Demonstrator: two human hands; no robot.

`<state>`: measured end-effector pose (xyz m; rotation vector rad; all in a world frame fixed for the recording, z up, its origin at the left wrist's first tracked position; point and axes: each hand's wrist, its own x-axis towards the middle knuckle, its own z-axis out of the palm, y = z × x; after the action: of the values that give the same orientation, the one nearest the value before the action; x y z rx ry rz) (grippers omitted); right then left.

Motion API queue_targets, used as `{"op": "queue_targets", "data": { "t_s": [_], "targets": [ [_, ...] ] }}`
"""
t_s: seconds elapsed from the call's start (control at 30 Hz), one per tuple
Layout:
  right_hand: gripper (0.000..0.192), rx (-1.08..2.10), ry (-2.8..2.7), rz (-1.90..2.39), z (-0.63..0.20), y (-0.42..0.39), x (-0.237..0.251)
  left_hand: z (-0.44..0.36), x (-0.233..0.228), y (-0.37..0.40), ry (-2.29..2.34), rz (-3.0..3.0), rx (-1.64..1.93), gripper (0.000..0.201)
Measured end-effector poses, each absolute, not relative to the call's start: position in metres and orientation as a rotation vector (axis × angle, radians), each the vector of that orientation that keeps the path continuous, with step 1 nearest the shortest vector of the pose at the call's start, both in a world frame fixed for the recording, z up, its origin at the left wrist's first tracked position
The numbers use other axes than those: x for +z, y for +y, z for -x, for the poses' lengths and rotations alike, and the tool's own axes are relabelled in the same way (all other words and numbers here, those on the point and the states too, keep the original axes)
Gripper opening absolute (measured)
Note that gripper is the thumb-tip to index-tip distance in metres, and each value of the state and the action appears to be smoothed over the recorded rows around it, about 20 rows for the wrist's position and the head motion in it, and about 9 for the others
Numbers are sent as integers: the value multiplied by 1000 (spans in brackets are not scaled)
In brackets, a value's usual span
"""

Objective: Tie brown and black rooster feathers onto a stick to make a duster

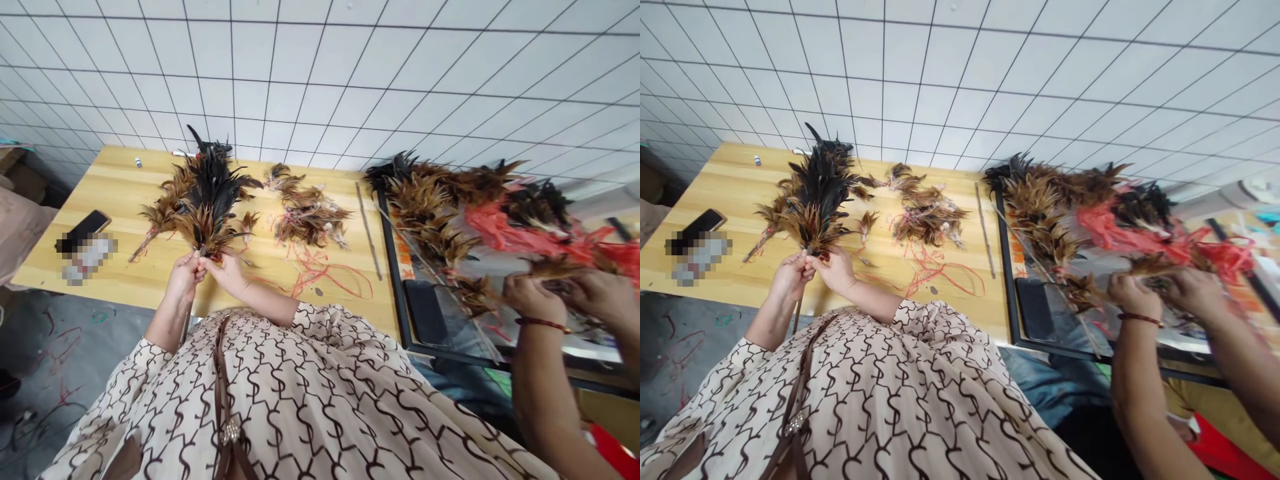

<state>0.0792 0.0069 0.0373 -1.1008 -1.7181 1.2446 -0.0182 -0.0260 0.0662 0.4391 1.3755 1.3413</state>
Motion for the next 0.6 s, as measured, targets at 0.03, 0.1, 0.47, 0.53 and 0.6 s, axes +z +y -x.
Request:
{"op": "queue_targets", "data": {
  "t_s": [0.03,0.1,0.47,0.53,0.6],
  "targets": [
    [15,1252,-1718,1087,-78,8,37,18,66,-26,1365,-455,1338,39],
    [16,1238,-1723,1098,-78,11,37,18,67,-27,1341,-481,1338,37],
    [17,1285,-1664,1052,-79,21,29,22,70,-33,1148,-691,1317,46],
    [19,1305,-1638,1042,-78,23,26,21,68,-33,1136,-722,1312,49],
    [20,1321,-1623,1039,-78,24,25,20,66,-32,1151,-735,1331,50]
  ]
}}
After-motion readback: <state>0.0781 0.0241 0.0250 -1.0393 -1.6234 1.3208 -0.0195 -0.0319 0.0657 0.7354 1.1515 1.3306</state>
